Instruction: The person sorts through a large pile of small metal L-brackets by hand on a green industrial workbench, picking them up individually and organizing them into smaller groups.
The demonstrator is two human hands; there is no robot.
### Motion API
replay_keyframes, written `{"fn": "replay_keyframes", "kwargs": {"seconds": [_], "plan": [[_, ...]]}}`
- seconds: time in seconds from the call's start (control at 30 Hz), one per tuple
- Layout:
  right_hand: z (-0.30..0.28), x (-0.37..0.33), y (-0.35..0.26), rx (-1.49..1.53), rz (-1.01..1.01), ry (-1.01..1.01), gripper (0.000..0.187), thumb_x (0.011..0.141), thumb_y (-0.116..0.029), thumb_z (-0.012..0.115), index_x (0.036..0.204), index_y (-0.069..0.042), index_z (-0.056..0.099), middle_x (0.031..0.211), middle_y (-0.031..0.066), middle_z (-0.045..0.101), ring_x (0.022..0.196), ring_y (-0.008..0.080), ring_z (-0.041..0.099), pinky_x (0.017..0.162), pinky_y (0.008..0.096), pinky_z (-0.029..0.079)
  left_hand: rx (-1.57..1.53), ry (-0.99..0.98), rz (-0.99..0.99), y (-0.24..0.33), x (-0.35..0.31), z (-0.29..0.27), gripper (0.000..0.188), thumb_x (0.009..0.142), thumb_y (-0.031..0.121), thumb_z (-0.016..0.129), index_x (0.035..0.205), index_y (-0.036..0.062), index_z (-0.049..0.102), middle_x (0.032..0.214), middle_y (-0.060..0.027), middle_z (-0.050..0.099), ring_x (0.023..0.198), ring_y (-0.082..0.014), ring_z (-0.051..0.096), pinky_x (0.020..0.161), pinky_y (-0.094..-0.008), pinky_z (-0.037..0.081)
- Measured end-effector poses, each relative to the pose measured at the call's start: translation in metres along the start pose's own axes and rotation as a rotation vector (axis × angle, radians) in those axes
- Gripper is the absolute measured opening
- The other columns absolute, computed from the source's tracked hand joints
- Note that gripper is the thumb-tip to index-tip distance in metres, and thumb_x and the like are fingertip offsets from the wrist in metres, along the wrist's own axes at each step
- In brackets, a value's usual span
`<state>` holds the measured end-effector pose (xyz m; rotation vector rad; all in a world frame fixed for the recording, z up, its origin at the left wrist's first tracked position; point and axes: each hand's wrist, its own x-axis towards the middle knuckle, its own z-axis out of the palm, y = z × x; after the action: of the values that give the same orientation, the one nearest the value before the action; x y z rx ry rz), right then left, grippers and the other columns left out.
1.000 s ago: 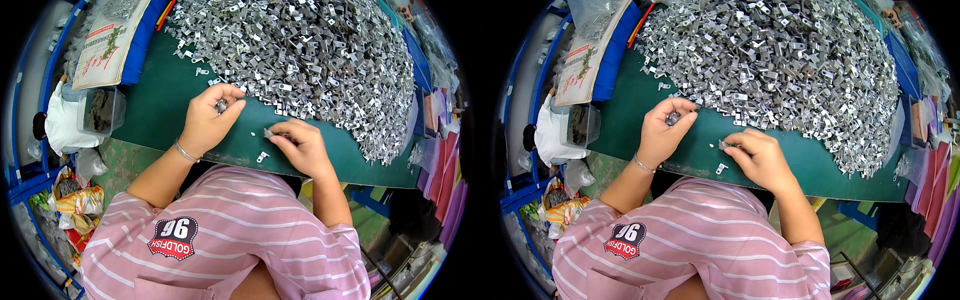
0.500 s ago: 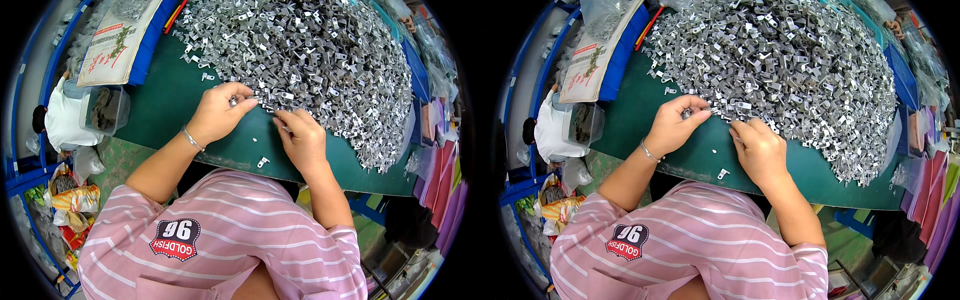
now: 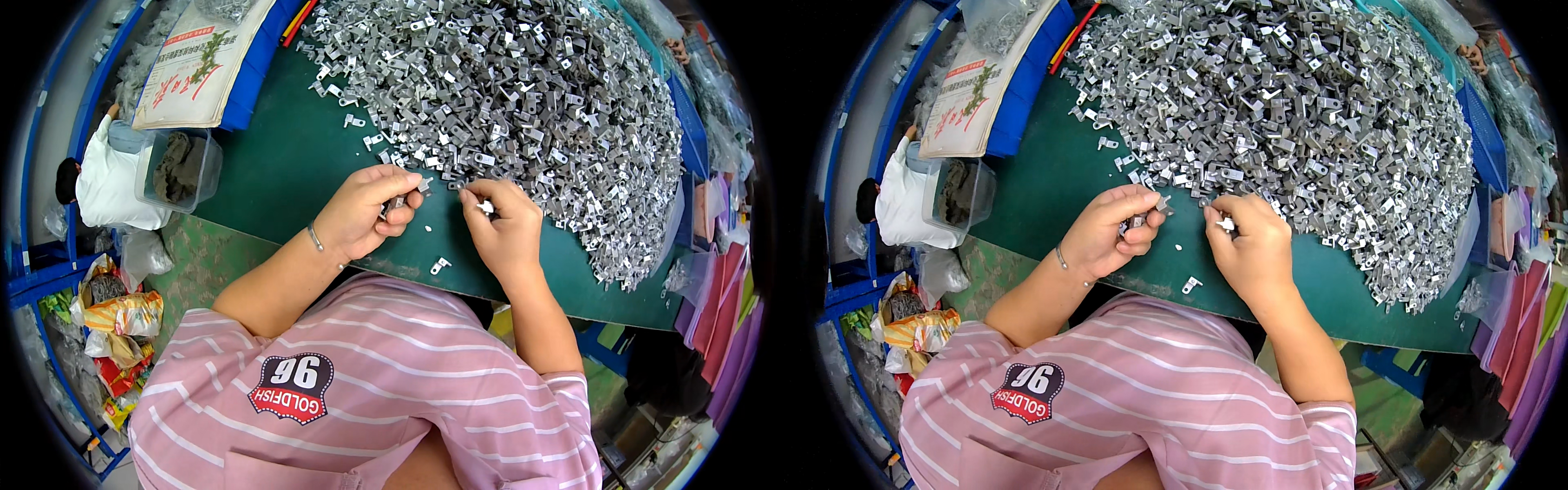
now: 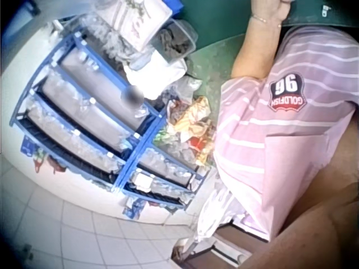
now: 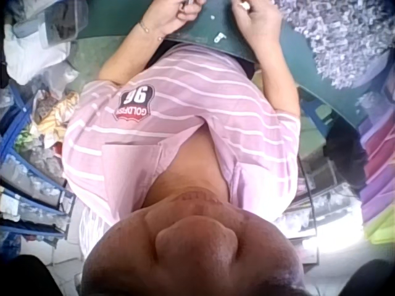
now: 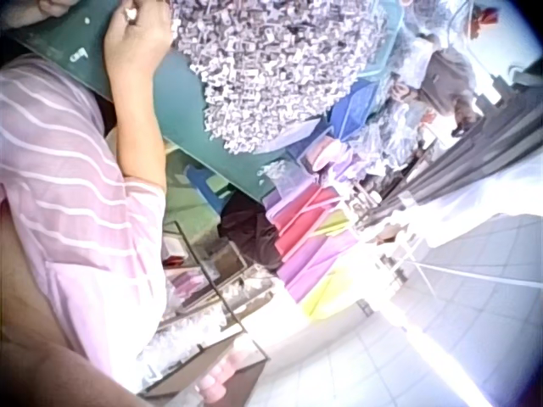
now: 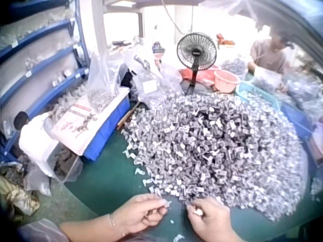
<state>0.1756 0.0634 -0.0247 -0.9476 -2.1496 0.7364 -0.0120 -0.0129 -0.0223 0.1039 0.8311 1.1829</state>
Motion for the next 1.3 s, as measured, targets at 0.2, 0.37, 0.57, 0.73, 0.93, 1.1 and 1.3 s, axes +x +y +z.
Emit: {"fn": "replay_keyframes", "kwargs": {"seconds": [0.2, 0.37, 0.57, 0.73, 0.93, 1.1, 1.3], "plan": [[-0.018, -0.005, -0.003, 1.562, 1.016, -0.248, 0.006, 0.086, -0.006, 0.057, 0.086, -0.001, 0.056, 0.070, 0.0077, 0.057, 0.047, 0.0079, 0.046, 0.036, 0.0182, 0.030, -0.063, -0.089, -0.063, -0.002, 0.000, -0.001, 0.020, 0.095, 0.015, 0.047, 0.087, -0.0003, 0.058, 0.075, -0.0034, 0.056, 0.054, -0.0050, 0.045, 0.040, -0.0168, 0.032], [-0.013, -0.015, -0.001, 1.930, 1.174, -0.241, 0.009, 0.087, -0.009, 0.052, 0.086, -0.001, 0.055, 0.071, 0.0099, 0.059, 0.046, 0.0094, 0.045, 0.036, 0.0197, 0.032, -0.093, -0.099, -0.049, -0.007, -0.002, 0.002, 0.023, 0.092, 0.018, 0.047, 0.085, -0.0005, 0.057, 0.084, -0.0098, 0.055, 0.061, -0.0105, 0.048, 0.042, -0.0190, 0.036], [-0.010, -0.021, -0.002, 1.855, 1.060, -0.234, 0.010, 0.087, -0.010, 0.050, 0.090, -0.002, 0.055, 0.073, 0.0122, 0.059, 0.050, 0.0143, 0.049, 0.038, 0.0242, 0.036, -0.108, -0.139, -0.023, -0.009, -0.003, 0.002, 0.024, 0.089, 0.023, 0.047, 0.084, 0.0012, 0.057, 0.088, -0.0132, 0.054, 0.066, -0.0159, 0.053, 0.042, -0.0206, 0.038], [-0.013, -0.018, -0.024, 1.758, 1.011, -0.026, 0.009, 0.088, -0.009, 0.050, 0.091, -0.002, 0.054, 0.075, 0.0127, 0.058, 0.057, 0.0172, 0.053, 0.037, 0.0234, 0.036, -0.039, -0.158, 0.031, -0.009, 0.001, -0.008, 0.022, 0.089, 0.021, 0.049, 0.088, 0.0002, 0.057, 0.083, -0.0109, 0.054, 0.066, -0.0143, 0.054, 0.040, -0.0193, 0.036], [-0.016, -0.014, 0.002, 0.784, 0.496, -0.183, 0.010, 0.080, -0.006, 0.067, 0.087, -0.002, 0.061, 0.068, 0.0070, 0.059, 0.057, 0.0161, 0.057, 0.042, 0.0271, 0.042, 0.826, 0.145, 0.356, 0.005, 0.004, 0.020, 0.012, 0.076, 0.000, 0.063, 0.088, 0.0003, 0.063, 0.068, -0.0033, 0.054, 0.062, -0.0147, 0.055, 0.041, -0.0238, 0.037], [-0.002, -0.003, -0.017, -0.445, 0.013, -0.186, 0.025, 0.079, -0.010, 0.064, 0.104, -0.006, 0.062, 0.079, 0.0101, 0.064, 0.064, 0.0250, 0.064, 0.054, 0.0336, 0.051, 1.708, 0.092, 1.074, -0.009, 0.030, 0.017, 0.017, 0.072, 0.004, 0.067, 0.089, 0.0075, 0.066, 0.075, -0.0094, 0.055, 0.066, -0.0266, 0.058, 0.058, -0.0349, 0.049], [0.000, -0.004, -0.013, -0.520, -0.065, -0.172, 0.020, 0.077, -0.011, 0.065, 0.096, -0.009, 0.062, 0.070, 0.0080, 0.058, 0.057, 0.0276, 0.060, 0.049, 0.0373, 0.049, 1.844, 0.065, 1.049, -0.006, 0.029, 0.014, 0.013, 0.073, 0.003, 0.065, 0.085, 0.0055, 0.063, 0.077, -0.0092, 0.054, 0.070, -0.0287, 0.059, 0.060, -0.0364, 0.050]]}}
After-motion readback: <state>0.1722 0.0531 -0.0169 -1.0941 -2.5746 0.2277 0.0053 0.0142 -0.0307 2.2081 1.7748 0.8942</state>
